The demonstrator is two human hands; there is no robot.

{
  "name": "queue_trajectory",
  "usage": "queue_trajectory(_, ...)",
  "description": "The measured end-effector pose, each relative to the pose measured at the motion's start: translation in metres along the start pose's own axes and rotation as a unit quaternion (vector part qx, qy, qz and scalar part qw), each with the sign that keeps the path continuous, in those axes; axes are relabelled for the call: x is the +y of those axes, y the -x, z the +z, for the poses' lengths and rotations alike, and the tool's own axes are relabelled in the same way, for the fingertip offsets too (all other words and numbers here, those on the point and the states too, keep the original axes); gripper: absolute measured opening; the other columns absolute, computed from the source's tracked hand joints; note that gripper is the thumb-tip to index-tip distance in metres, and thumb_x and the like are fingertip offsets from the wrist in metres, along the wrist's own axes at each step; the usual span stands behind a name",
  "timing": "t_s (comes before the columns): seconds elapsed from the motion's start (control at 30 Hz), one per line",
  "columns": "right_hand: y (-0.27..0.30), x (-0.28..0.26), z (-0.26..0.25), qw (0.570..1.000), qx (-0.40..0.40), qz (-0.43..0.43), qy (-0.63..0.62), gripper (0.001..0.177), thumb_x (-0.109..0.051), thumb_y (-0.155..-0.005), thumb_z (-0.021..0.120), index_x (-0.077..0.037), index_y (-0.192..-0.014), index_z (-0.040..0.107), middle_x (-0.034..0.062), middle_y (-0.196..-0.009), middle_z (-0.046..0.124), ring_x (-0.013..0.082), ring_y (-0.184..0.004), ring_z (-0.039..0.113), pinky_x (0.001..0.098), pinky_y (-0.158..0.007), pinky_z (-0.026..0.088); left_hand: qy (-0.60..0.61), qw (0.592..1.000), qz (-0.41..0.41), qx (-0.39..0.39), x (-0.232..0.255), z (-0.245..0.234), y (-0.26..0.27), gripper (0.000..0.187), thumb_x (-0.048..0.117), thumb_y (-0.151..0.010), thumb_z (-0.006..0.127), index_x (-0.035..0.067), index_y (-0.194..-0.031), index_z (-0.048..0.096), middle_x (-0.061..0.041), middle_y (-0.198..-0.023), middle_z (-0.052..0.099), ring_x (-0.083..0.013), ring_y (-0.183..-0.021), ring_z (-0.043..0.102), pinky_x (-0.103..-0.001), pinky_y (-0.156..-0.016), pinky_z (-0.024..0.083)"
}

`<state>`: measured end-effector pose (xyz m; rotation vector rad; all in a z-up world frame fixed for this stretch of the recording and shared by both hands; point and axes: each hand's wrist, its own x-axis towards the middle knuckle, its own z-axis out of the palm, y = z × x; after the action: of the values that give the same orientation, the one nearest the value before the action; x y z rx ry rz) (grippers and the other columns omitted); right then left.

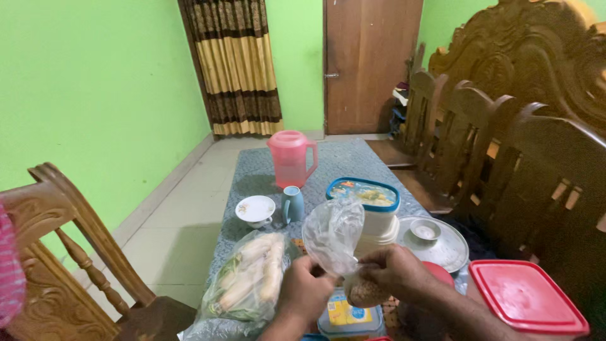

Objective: The person removes several food containers and packaged items from a refrigerator and places them on a dining table. They handle plastic containers with red and blue lids, a bag of chickpeas, and other packaged goods, arranging them on the table surface.

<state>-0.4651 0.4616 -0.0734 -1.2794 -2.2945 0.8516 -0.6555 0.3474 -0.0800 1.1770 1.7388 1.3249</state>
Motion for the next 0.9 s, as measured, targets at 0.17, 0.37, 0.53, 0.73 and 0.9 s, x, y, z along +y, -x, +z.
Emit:
queue_trajectory(0.17, -0.030, -0.014, 0.007, 0.996, -0.073, -0.041, -0.025, 0.025, -0.015, -0.082, 0.079, -0.005, -0.105, 0.081, 0.0068, -0.092, 0.085, 0.0102, -0.083, 0.074, 0.0314, -0.076, 0.062, -0.087, 0.973, 0.210, 0.044, 0.004, 0.012, -0.005, 0.027, 0.013, -0.086, 0.066, 0.011, -0.110, 0.078, -0.012, -0.104, 0.080, -0.0270, -0.098, 0.077, -0.037, -0.087, 0.060)
queue_trajectory(0.37, -0.059, -0.004, 0.016, 0.996, -0.066, -0.050, -0.025, 0.024, -0.014, -0.086, 0.072, -0.008, -0.108, 0.080, 0.0071, -0.090, 0.084, 0.0095, -0.081, 0.078, 0.0316, -0.076, 0.063, -0.147, 0.932, 0.322, 0.074, -0.025, 0.018, -0.058, 0.045, 0.007, -0.072, 0.076, 0.003, -0.116, 0.071, -0.019, -0.120, 0.070, -0.0378, -0.113, 0.065, -0.044, -0.097, 0.050)
queue_trajectory(0.53, -0.083, 0.001, 0.028, 0.998, -0.050, -0.025, -0.014, 0.024, -0.019, -0.083, 0.077, -0.013, -0.106, 0.081, 0.0075, -0.090, 0.084, 0.0127, -0.080, 0.079, 0.0336, -0.075, 0.062, -0.165, 0.954, 0.249, 0.022, -0.047, 0.011, -0.102, 0.033, 0.009, -0.070, 0.081, 0.008, -0.102, 0.077, -0.014, -0.114, 0.073, -0.0333, -0.108, 0.068, -0.042, -0.094, 0.053)
queue_trajectory(0.73, -0.099, -0.008, 0.050, 0.998, 0.058, -0.002, 0.033, 0.025, -0.028, -0.081, 0.080, -0.017, -0.104, 0.082, 0.0116, -0.092, 0.079, 0.0257, -0.087, 0.079, 0.0374, -0.077, 0.060, -0.158, 0.979, 0.121, -0.053, -0.051, -0.002, -0.148, 0.018, 0.012, -0.076, 0.079, 0.011, -0.093, 0.077, -0.008, -0.091, 0.078, -0.0247, -0.088, 0.076, -0.037, -0.082, 0.059)
queue_trajectory(0.9, -0.109, -0.008, 0.076, 0.989, 0.107, 0.040, 0.094, 0.023, -0.028, -0.082, 0.079, -0.021, -0.104, 0.082, 0.0101, -0.097, 0.078, 0.0300, -0.091, 0.076, 0.0412, -0.083, 0.059, -0.125, 0.977, 0.140, -0.099, -0.072, -0.003, -0.185, 0.016, 0.005, -0.077, 0.071, 0.010, -0.090, 0.076, -0.008, -0.088, 0.079, -0.0226, -0.083, 0.078, -0.037, -0.077, 0.060)
